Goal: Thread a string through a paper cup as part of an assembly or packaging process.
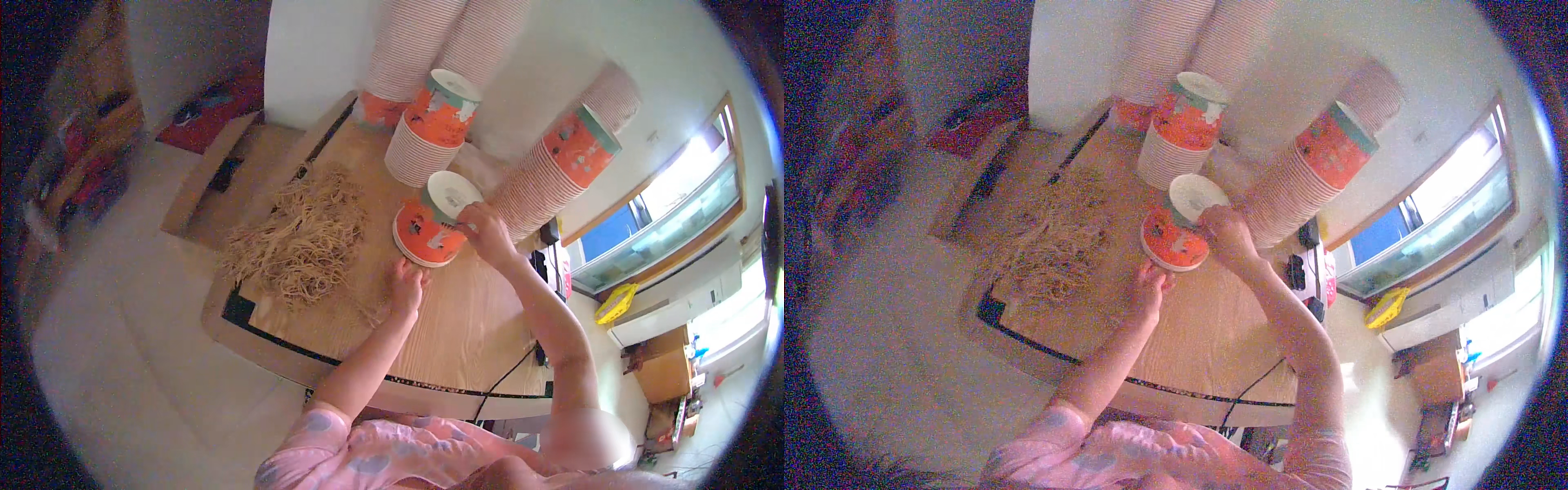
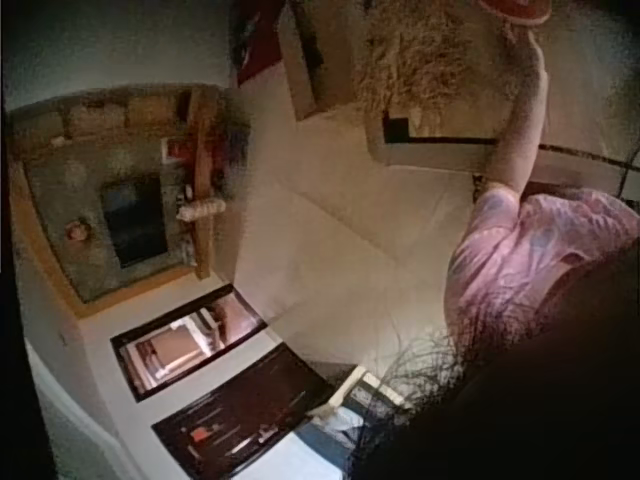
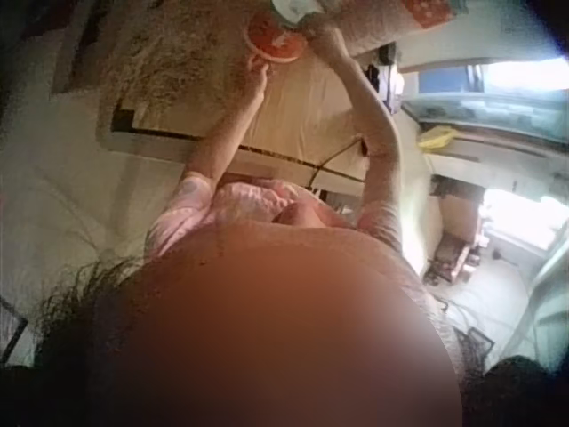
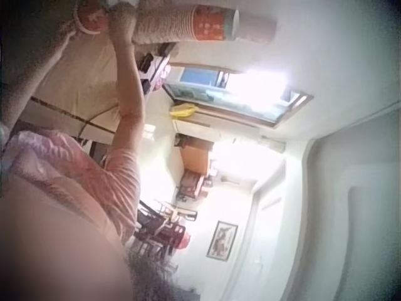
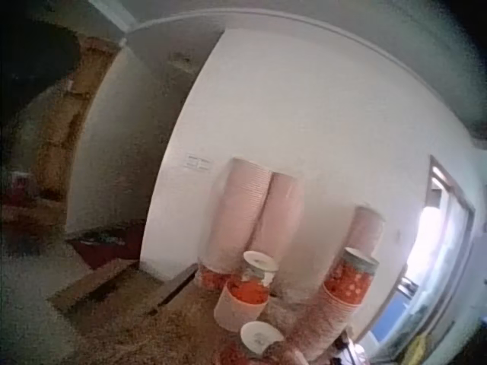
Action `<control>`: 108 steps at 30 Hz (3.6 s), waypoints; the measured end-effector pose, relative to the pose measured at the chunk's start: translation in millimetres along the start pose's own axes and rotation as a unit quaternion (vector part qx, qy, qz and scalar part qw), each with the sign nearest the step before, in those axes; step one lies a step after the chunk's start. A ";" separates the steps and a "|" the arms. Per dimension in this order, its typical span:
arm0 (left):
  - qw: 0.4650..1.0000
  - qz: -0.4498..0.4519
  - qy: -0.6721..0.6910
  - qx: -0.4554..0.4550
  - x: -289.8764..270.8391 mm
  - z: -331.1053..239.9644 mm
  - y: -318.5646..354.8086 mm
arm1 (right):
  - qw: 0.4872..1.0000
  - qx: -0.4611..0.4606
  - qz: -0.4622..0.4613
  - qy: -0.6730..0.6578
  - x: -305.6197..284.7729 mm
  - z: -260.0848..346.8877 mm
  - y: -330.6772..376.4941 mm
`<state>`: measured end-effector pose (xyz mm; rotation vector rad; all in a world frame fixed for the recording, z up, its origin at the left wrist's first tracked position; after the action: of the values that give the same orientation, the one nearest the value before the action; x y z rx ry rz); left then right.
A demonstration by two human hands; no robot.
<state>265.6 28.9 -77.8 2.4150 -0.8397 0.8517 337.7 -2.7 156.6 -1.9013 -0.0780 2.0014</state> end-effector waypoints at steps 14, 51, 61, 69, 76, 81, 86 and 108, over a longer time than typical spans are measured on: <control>0.995 0.063 0.064 -0.045 20.4 5.7 -0.5 | 0.995 -0.041 0.008 -0.094 -51.0 35.7 12.2; 0.984 0.166 0.067 -0.025 54.0 -52.2 65.6 | 0.482 0.213 -0.160 -0.835 43.8 -33.1 221.4; 0.947 0.241 -0.199 0.072 23.4 -71.5 145.8 | 0.532 0.395 -0.228 -0.713 98.6 28.8 305.5; 0.934 0.187 -0.286 0.099 -10.0 -28.2 107.1 | 0.601 0.360 -0.223 -0.678 86.4 33.3 304.6; 0.955 0.186 -0.208 0.103 -12.8 -39.9 85.4 | 0.601 0.388 -0.162 -0.680 111.6 25.8 341.6; 0.888 0.102 -0.436 0.106 -56.4 -79.4 100.4 | 0.697 0.368 -0.206 -0.580 80.9 5.2 339.9; 0.781 -0.013 -0.596 0.186 -75.8 -141.8 123.6 | 0.715 0.379 -0.245 -0.534 86.4 -12.9 334.1; 0.862 -0.008 -0.419 0.286 5.5 -276.4 111.7 | 0.756 0.363 -0.241 -0.488 89.3 -12.6 327.3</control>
<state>82.7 105.3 145.0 3.3869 -0.9255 -0.0556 273.0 -281.5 -25.9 -0.2106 -0.0419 1.9733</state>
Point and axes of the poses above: each hand's wrist, its own y-axis away from the middle knuckle, its own x-axis out of the palm, z = x × y, the point moved 10 cm from there along -y, towards the middle knuckle, and after that the axes turned 2 degrees about z, right-handed, at the moved point
